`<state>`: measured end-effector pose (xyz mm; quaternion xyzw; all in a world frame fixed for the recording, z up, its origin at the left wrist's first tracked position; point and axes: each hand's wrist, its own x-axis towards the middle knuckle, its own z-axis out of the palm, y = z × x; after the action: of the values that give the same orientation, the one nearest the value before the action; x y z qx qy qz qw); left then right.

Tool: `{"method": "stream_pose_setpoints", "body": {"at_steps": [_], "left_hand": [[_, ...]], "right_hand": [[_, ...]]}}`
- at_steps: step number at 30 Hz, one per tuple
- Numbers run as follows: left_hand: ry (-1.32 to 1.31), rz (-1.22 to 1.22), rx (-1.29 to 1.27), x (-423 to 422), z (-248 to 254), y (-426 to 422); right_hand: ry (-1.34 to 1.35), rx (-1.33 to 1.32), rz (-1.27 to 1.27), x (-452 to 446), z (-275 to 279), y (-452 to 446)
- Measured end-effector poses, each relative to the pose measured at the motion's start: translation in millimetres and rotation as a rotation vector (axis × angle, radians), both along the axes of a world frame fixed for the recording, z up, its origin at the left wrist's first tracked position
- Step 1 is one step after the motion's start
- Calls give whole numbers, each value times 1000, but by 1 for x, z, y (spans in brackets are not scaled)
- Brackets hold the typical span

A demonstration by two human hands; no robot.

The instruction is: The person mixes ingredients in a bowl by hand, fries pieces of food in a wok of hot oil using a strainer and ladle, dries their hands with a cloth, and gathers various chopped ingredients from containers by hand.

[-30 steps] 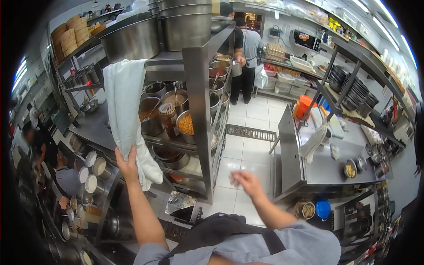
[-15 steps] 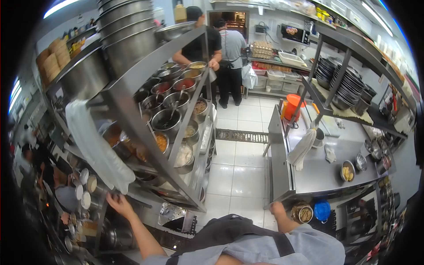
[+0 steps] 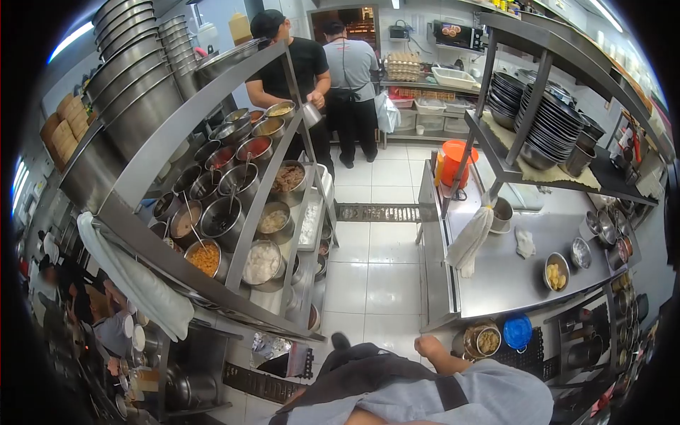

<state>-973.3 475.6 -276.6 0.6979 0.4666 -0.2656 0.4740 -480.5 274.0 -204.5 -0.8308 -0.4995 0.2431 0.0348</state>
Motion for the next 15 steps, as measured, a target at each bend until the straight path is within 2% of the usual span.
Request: {"method": "stream_pose_setpoints", "body": {"at_steps": [2,4,5,6,8,9,11,14,15], "left_hand": [[-22,-49,3,17,4,35],[-30,-43,12,40,12,72],[-11,-10,4,56,15,87],[108,136,30,79,10,100],[147,183,-88,119,17,114],[135,166,-93,139,15,118],[49,-144,42,172,-14,132],[12,-206,-15,244,1,133],[1,-218,-7,264,-8,136]], "right_hand": [[125,44,-75,8,-1,-18],[129,7,-160,14,0,-22],[145,81,-240,16,-2,-25],[156,157,-321,21,-7,-27],[187,57,-443,27,6,-24],[182,56,-495,28,8,-20],[192,60,-547,35,4,-21],[119,103,-534,41,-2,-23],[78,162,-455,45,-7,-25]]}}
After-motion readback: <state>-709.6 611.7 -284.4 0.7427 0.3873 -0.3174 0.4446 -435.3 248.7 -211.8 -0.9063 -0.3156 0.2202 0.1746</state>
